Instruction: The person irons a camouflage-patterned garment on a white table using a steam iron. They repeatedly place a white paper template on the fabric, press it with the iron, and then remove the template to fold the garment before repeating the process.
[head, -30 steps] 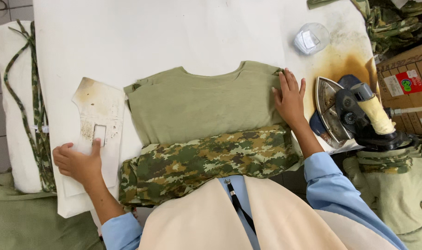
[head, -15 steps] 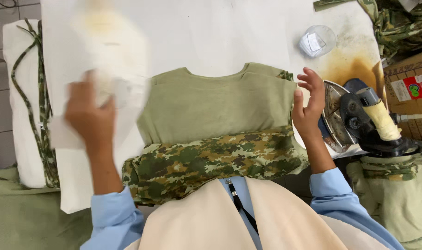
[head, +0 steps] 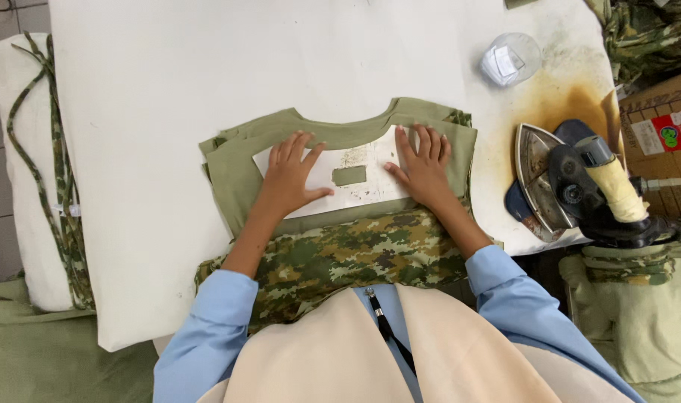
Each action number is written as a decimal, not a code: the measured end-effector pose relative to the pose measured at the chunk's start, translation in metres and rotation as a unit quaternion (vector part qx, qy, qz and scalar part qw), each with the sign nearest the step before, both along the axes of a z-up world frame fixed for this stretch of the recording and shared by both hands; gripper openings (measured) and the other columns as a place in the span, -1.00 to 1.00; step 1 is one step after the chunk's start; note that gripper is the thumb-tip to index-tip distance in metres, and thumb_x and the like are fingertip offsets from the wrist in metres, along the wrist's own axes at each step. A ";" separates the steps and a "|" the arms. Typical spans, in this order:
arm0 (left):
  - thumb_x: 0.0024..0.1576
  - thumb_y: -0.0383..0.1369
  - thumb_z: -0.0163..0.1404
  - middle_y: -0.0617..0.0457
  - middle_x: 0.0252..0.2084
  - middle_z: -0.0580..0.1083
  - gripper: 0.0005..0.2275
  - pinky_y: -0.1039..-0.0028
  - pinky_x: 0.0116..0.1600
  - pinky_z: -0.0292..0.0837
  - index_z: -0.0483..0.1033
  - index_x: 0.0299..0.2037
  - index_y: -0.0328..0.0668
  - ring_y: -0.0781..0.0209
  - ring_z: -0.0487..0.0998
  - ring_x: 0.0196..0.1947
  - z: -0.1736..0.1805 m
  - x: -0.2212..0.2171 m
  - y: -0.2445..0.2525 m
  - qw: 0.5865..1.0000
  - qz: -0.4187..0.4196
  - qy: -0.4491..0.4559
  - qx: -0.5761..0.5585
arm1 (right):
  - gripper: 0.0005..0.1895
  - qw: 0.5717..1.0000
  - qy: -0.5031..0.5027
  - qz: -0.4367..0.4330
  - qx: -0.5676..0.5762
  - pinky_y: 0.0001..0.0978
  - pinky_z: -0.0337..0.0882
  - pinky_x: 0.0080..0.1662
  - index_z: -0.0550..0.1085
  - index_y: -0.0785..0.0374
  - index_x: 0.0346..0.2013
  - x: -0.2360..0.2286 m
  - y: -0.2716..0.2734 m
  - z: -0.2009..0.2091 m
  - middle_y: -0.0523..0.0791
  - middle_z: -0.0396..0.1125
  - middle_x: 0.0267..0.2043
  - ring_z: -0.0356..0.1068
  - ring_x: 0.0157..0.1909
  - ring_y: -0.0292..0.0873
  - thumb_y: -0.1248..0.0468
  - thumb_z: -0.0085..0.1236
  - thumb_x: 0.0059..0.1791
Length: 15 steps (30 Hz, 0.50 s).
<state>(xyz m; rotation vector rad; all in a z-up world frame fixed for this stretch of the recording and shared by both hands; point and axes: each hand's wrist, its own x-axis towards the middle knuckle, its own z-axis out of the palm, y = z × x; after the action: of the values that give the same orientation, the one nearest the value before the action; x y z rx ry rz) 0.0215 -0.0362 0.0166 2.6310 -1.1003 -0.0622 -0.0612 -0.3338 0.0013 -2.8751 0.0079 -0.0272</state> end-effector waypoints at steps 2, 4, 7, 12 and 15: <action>-0.23 0.21 0.15 -0.14 0.37 0.06 -0.10 -0.09 0.37 -0.21 0.17 0.34 0.06 -0.21 -0.10 0.42 0.022 -0.005 0.015 0.998 0.029 0.056 0.015 | -0.20 1.000 0.005 0.004 -0.003 0.28 -0.38 0.28 0.02 0.03 0.45 0.008 -0.003 -0.001 0.04 -0.21 0.36 -0.36 0.41 0.21 -0.31 -0.27 0.04; -0.35 0.25 0.19 -0.20 0.45 -0.06 0.03 -0.22 0.41 -0.37 0.09 0.40 0.09 -0.33 -0.23 0.45 0.027 -0.015 0.030 0.991 0.056 0.118 0.031 | -0.19 1.000 0.018 0.007 -0.005 0.27 -0.39 0.27 0.00 -0.02 0.45 0.008 -0.004 -0.003 0.02 -0.21 0.35 -0.37 0.40 0.20 -0.34 -0.28 0.03; -0.31 0.38 0.03 -0.18 0.49 -0.18 0.07 -0.19 0.43 -0.45 -0.04 0.44 0.16 -0.31 -0.30 0.47 0.020 -0.018 0.043 0.992 0.069 0.094 0.053 | -0.19 1.000 0.012 0.013 -0.011 0.23 -0.34 0.26 0.00 -0.04 0.46 0.011 -0.003 -0.005 -0.02 -0.17 0.34 -0.33 0.39 0.16 -0.34 -0.30 0.03; -0.37 0.26 0.14 -0.18 0.49 -0.20 0.11 -0.20 0.42 -0.50 -0.04 0.44 0.04 -0.24 -0.32 0.48 0.004 -0.023 0.042 0.993 0.070 0.074 0.060 | -0.22 1.000 -0.023 0.005 -0.015 0.11 -0.30 0.23 0.08 0.01 0.42 0.009 0.002 0.000 -0.03 -0.13 0.31 -0.28 0.36 0.10 -0.34 -0.29 0.05; -0.37 0.24 0.15 -0.16 0.49 -0.18 0.11 -0.17 0.44 -0.48 -0.04 0.44 0.05 -0.21 -0.29 0.48 0.003 -0.021 0.044 0.993 0.072 0.083 0.035 | -0.22 0.999 -0.030 0.005 -0.017 0.13 -0.26 0.21 0.10 0.04 0.40 0.009 0.003 0.001 -0.03 -0.11 0.28 -0.25 0.34 0.10 -0.33 -0.26 0.05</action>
<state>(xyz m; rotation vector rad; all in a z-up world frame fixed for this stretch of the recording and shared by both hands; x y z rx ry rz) 0.0005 0.0074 0.0193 2.7020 -0.8661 -0.2887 -0.0518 -0.3309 0.0027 -2.9073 -0.0191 -0.1122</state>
